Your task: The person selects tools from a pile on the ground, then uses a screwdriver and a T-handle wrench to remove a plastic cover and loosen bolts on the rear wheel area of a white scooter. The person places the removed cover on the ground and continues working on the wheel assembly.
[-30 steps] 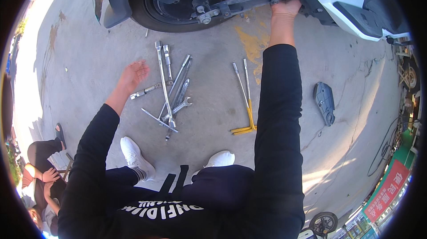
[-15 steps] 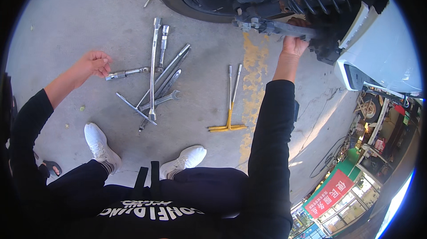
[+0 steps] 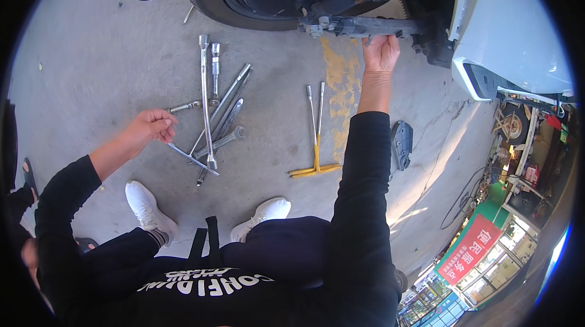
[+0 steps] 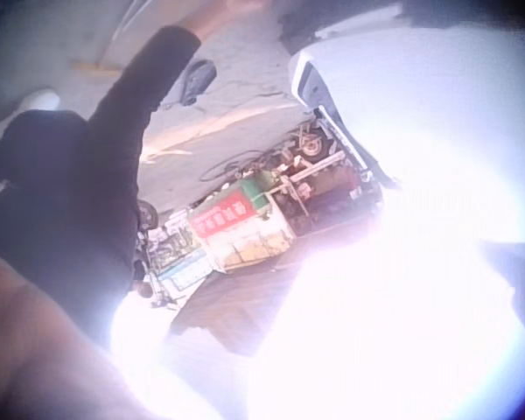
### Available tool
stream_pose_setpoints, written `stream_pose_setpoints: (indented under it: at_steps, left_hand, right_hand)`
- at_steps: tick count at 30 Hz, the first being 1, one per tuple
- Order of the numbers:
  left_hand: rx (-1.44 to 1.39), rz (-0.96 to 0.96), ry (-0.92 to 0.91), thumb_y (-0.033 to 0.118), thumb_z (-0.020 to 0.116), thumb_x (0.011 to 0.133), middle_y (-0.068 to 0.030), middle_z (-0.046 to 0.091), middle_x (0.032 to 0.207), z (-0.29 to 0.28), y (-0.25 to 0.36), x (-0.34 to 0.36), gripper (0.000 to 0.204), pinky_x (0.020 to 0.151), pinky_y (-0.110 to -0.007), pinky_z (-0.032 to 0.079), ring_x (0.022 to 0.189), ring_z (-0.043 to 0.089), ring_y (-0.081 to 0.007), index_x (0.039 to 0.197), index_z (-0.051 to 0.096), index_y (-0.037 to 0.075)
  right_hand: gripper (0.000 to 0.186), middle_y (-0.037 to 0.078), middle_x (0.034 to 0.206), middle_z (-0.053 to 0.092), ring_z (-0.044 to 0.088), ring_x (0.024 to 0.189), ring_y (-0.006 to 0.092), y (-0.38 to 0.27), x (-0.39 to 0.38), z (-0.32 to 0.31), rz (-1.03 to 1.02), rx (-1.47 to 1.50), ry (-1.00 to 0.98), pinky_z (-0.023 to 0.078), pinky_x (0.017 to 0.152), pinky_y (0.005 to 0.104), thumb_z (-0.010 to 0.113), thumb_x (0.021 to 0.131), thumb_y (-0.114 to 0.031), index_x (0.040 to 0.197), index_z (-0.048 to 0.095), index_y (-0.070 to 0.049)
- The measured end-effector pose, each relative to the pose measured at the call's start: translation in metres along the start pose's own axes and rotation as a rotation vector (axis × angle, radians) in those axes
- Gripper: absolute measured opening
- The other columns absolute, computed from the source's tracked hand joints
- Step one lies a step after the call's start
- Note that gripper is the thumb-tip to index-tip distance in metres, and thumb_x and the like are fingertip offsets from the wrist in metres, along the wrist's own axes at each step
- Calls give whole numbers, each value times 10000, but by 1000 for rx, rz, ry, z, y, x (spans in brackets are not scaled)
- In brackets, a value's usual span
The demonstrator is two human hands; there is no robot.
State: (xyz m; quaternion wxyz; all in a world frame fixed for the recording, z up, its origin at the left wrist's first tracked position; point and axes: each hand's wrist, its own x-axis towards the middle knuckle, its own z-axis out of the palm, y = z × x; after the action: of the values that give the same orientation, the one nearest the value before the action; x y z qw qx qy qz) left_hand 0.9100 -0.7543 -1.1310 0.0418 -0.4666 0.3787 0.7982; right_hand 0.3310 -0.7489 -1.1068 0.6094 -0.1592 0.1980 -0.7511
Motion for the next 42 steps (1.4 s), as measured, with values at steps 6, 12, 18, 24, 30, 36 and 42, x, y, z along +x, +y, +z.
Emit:
stream_pose_setpoints:
  at_steps: [6,12,18,24,30,36,42]
  left_hand:
    - [75,21,-73,161,502,980,-62,651,865,68,12,21,197,729,-269,518,767,623,-122,1062,618,24]
    - [-77,212,-145,151,497,981,-69,647,882,168,74,44,213,746,-288,522,782,629,-138,1089,609,6]
    - [-171,305,-125,141,488,984,-93,637,940,231,108,79,223,775,-305,521,849,628,-164,1122,583,-5]
    - [-413,380,-135,148,487,987,-108,630,987,283,156,119,247,811,-315,512,919,615,-182,1173,543,-4]
    - [-451,482,-24,198,500,991,-97,623,1016,323,195,160,227,787,-327,506,900,606,-180,1127,559,26]
    - [-661,388,70,264,560,967,-56,624,765,335,206,190,227,586,-287,475,662,591,-153,872,605,63]
    - [-816,405,32,255,553,971,-50,606,765,337,201,194,240,656,-304,477,700,570,-172,856,610,52]
  right_hand:
    - [221,46,1115,613,561,1012,200,27,-8,30,-135,-425,350,434,829,425,386,1015,-198,1124,543,-87]
    - [200,46,969,584,554,945,189,23,-18,6,-131,-458,215,442,843,407,380,1026,-216,1053,536,-94]
    - [165,19,854,546,524,724,140,35,-21,27,-156,-556,342,488,677,360,454,1012,-217,1012,530,-70]
    - [180,18,857,550,539,761,135,40,-27,32,-204,-526,293,491,711,349,460,1012,-231,998,531,-66]
    - [223,28,832,577,558,712,121,33,-34,36,-84,-623,318,497,638,283,495,997,-265,945,546,-55]
    - [248,37,796,597,535,638,99,15,-37,29,23,-621,233,472,580,242,508,990,-275,932,568,-41]
    - [261,26,754,582,505,619,74,22,-35,22,-75,-721,269,439,554,220,524,980,-279,914,583,-33]
